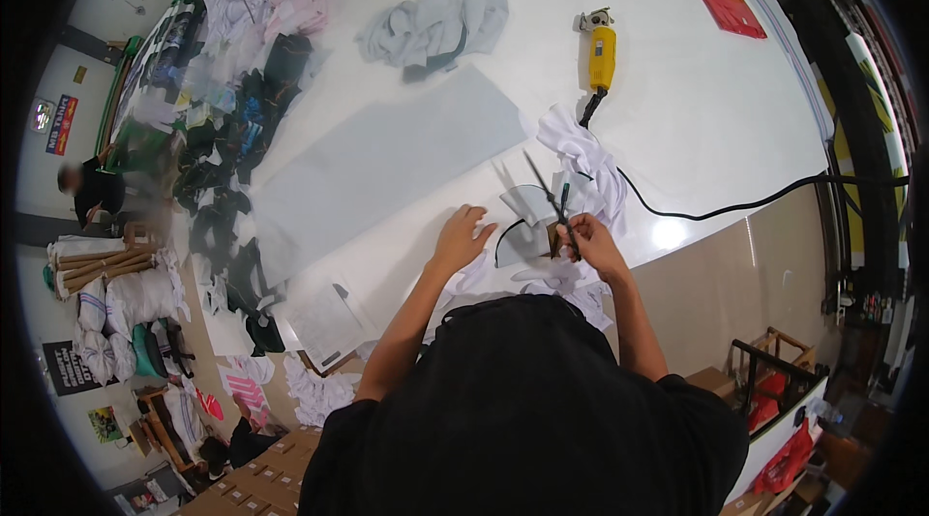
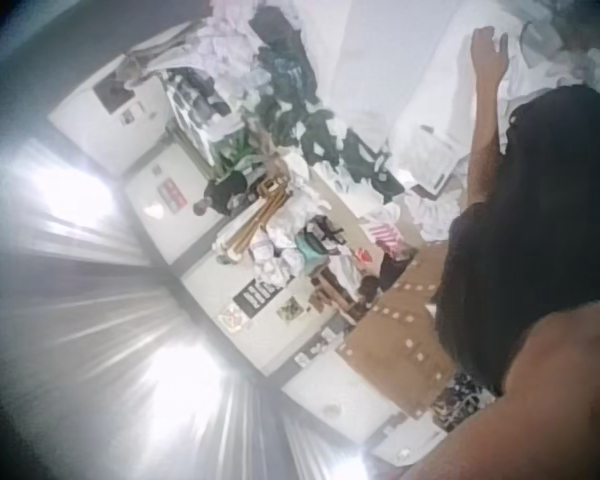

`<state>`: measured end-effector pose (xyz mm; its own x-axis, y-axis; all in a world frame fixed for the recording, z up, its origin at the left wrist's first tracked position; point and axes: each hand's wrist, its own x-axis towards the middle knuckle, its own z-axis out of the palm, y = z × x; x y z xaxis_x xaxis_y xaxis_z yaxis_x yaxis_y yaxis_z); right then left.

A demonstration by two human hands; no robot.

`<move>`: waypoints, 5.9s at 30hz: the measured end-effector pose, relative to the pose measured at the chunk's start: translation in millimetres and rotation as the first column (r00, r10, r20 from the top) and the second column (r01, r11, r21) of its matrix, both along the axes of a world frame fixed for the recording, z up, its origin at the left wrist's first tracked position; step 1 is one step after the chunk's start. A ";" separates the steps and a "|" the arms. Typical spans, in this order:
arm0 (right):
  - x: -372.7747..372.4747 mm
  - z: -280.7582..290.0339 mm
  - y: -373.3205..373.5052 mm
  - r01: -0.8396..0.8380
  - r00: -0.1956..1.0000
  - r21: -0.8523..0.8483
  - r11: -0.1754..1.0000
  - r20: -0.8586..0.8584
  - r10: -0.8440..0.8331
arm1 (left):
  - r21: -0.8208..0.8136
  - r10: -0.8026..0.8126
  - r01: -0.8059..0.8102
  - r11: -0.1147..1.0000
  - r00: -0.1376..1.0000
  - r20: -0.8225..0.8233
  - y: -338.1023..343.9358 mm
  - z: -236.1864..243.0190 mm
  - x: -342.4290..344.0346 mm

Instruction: The person uses a pen to trace a pattern onto fabric using a template, then cuts along the traced lines with scissors. They repeat the process for multiple fabric pieces, picking up large green printed garments and layering white fabric for cutting.

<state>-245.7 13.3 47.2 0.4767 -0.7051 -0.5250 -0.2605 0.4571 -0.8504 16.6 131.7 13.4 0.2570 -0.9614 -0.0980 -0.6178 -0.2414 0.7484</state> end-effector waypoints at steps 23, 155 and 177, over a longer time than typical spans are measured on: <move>-21.9 -45.2 -30.5 -0.286 0.861 -0.822 0.493 -0.447 -0.245 | 0.109 -0.386 0.374 0.921 0.837 0.387 -45.2 -8.5 -108.0; 92.3 -8.0 -108.8 0.038 0.999 -0.755 0.655 0.022 -0.033 | 0.174 -0.070 0.002 0.985 0.919 0.387 -176.3 4.1 59.7; 110.9 -60.0 -148.4 -0.093 0.996 -0.846 0.525 -0.080 0.047 | 0.165 -0.099 0.029 0.986 0.896 0.433 -198.1 -3.0 44.0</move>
<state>-134.8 -135.1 -12.8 0.5388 -0.7939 0.2818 -0.3037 -0.4951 -0.8140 60.7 -66.3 10.4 0.2459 -0.9600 -0.1339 -0.8923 -0.2782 0.3555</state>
